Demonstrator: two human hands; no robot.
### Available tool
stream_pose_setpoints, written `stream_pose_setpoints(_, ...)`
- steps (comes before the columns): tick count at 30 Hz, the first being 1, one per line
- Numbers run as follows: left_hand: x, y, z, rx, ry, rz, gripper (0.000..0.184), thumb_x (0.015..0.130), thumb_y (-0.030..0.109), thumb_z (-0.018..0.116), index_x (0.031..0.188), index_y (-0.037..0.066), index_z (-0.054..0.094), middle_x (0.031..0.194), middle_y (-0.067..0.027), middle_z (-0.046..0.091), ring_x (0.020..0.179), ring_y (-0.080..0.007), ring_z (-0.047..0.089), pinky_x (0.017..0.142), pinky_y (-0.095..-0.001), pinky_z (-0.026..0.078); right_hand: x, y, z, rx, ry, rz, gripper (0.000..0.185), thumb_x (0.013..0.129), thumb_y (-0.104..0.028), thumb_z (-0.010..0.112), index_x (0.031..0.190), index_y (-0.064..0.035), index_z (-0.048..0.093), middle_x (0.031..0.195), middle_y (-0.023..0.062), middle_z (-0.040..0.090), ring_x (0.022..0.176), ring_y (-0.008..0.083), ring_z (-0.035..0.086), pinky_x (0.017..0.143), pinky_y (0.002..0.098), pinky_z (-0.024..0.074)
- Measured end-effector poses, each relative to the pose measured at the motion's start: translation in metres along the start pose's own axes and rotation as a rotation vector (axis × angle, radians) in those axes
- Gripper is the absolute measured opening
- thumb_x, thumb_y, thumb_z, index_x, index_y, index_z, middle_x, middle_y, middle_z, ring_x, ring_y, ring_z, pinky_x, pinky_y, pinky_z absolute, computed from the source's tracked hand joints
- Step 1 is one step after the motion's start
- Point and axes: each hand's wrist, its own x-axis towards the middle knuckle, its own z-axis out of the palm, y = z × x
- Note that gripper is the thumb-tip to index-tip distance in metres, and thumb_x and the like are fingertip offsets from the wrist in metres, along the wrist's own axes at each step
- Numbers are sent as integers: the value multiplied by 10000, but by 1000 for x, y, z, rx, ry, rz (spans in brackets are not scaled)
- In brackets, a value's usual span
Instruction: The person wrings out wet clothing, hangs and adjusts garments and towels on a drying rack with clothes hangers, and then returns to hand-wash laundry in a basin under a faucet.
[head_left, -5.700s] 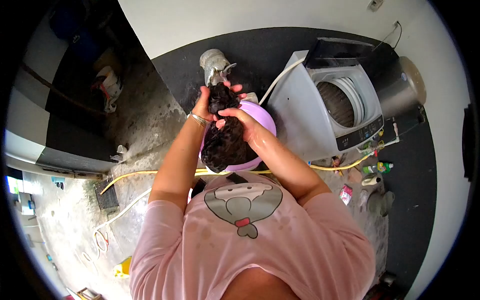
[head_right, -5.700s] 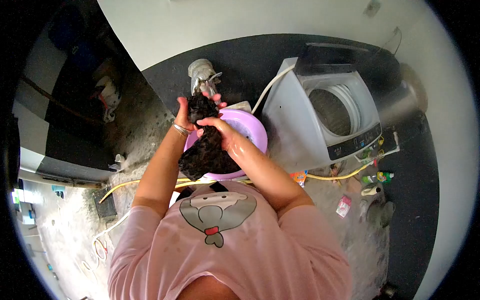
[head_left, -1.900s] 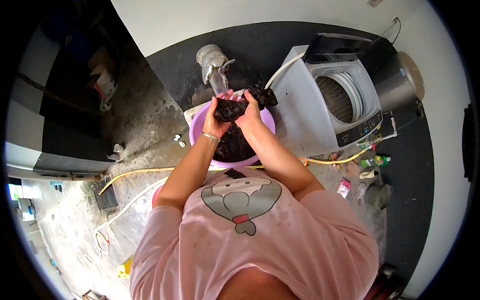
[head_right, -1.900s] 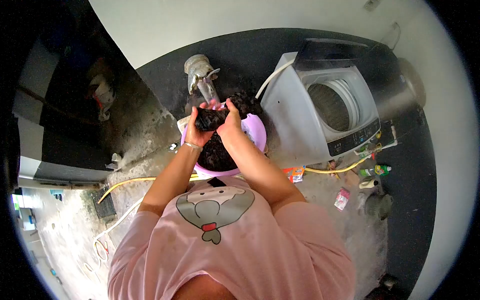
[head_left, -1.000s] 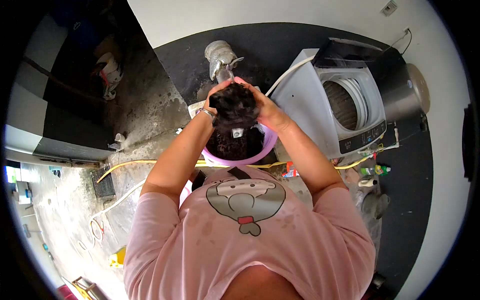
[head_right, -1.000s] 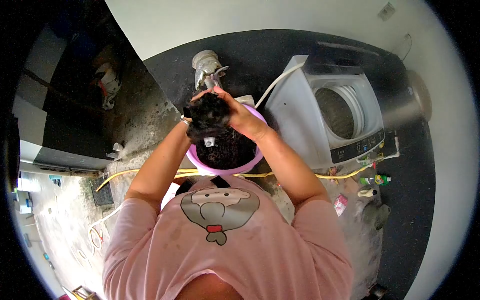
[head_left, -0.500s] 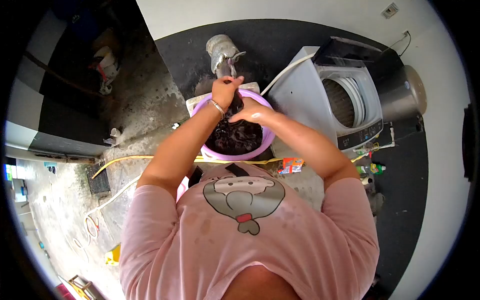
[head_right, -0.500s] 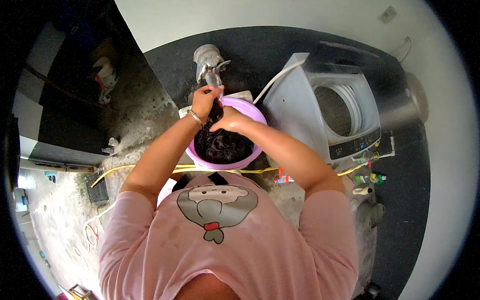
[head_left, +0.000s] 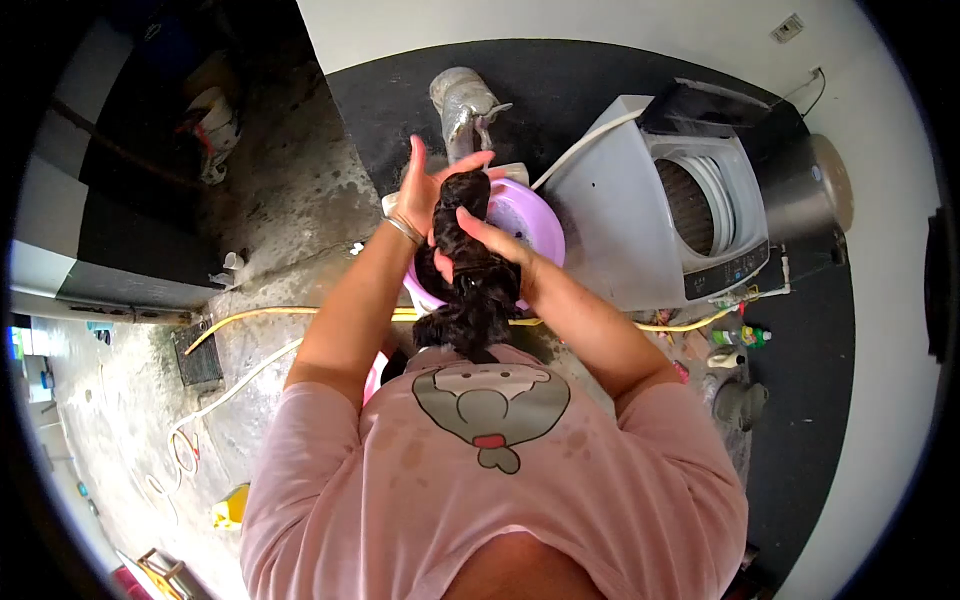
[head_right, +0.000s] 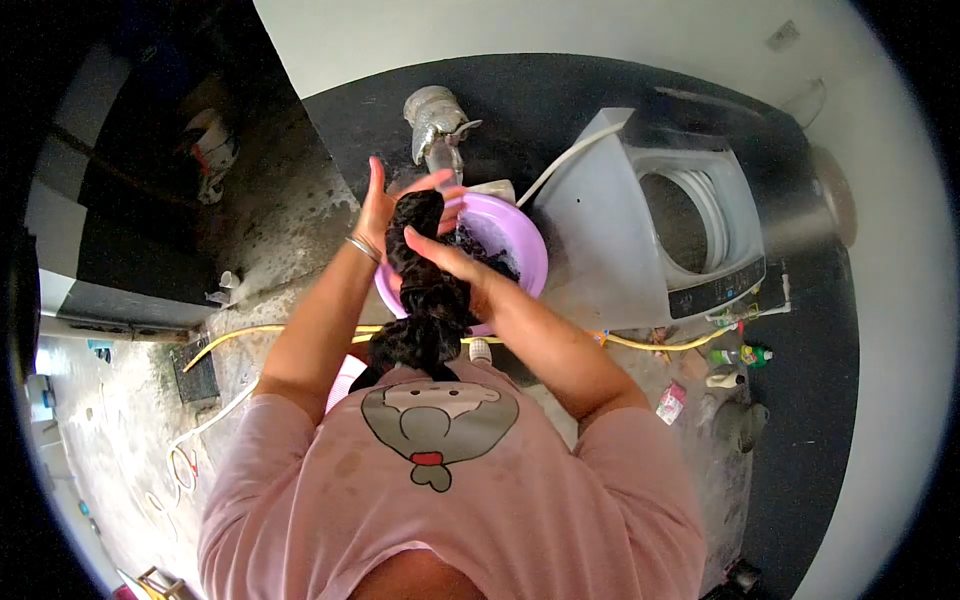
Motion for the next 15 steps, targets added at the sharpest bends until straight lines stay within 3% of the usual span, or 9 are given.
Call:
stream_pose_setpoints(1, -3, -13, 11, -82, -94, 17, 1167, 588, 926, 277, 1396, 87, 350, 1397, -213, 361, 1275, -377, 350, 1053, -476, 280, -1, 6, 10, 153, -92, -29, 515, 860, -542, 545, 1049, -63, 528, 870, 73, 566, 786, 132, 571, 686, 251, 465)
stream_pose_setpoints(2, -8, -26, 26, -97, -188, 92, 1140, 595, 907, 329, 1406, 107, 333, 1394, -219, 360, 1267, -380, 362, 1067, -485, 269, 2, 12, 10, 286, -312, 19, 541, 869, -566, 505, 1079, -67, 494, 843, 51, 526, 705, 127, 517, 610, 240, 424)
stream_pose_setpoints(6, -19, -35, 19, -427, -642, 265, 1023, 594, 772, 578, 1400, 186, 349, 1342, -125, 445, 1220, -348, 430, 1070, -503, 288, 6, 31, 20, 595, -460, -66, 601, 867, -619, 439, 1088, -61, 469, 835, 41, 487, 688, 143, 481, 609, 227, 393)
stream_pose_setpoints(7, -22, -33, 17, -402, -562, 277, 910, 616, 716, 616, 1327, 175, 438, 1137, -55, 537, 1115, -312, 501, 1050, -508, 323, 2, 30, 23, 541, -387, -98, 551, 876, -564, 490, 1082, -54, 470, 839, 42, 491, 701, 145, 492, 619, 228, 398)
stream_pose_setpoints(8, -28, -32, 15, -347, -326, 251, 697, 698, 640, 612, 1172, 134, 543, 814, 14, 505, 877, -197, 536, 944, -450, 436, 0, 30, 20, 487, -336, -93, 530, 875, -536, 509, 1084, -51, 469, 844, 42, 491, 709, 144, 496, 626, 228, 403)
stream_pose_setpoints(10, -33, -13, 16, -167, -157, 146, 485, 833, 517, 562, 1122, 127, 551, 748, 41, 474, 784, -144, 499, 863, -416, 467, -4, 27, 14, 381, -233, -90, 492, 874, -480, 546, 1090, -45, 466, 855, 42, 490, 725, 142, 502, 640, 227, 412)
stream_pose_setpoints(11, -34, -9, 21, -111, 13, 120, 332, 916, 375, 526, 1116, 110, 546, 695, 49, 467, 700, -129, 492, 748, -366, 480, -10, 22, 19, 439, -192, -29, 382, 845, -361, 608, 1037, -41, 525, 849, 41, 536, 737, 136, 545, 662, 229, 440)
stream_pose_setpoints(14, -27, -9, 13, 69, 218, -74, 296, 921, 296, 544, 1136, 93, 536, 621, 56, 435, 623, -126, 481, 653, -327, 460, -9, 13, 9, -154, 223, 87, 392, 804, -286, 662, 1073, -33, 531, 844, 40, 580, 736, 119, 572, 675, 217, 453)
stream_pose_setpoints(15, -23, -9, 10, 174, 263, -74, 281, 916, 264, 544, 1132, 85, 543, 615, 52, 430, 613, -126, 480, 633, -310, 449, 3, 23, -15, -207, 265, 120, 323, 789, -246, 669, 1018, -36, 580, 841, 43, 619, 766, 127, 606, 695, 228, 473)
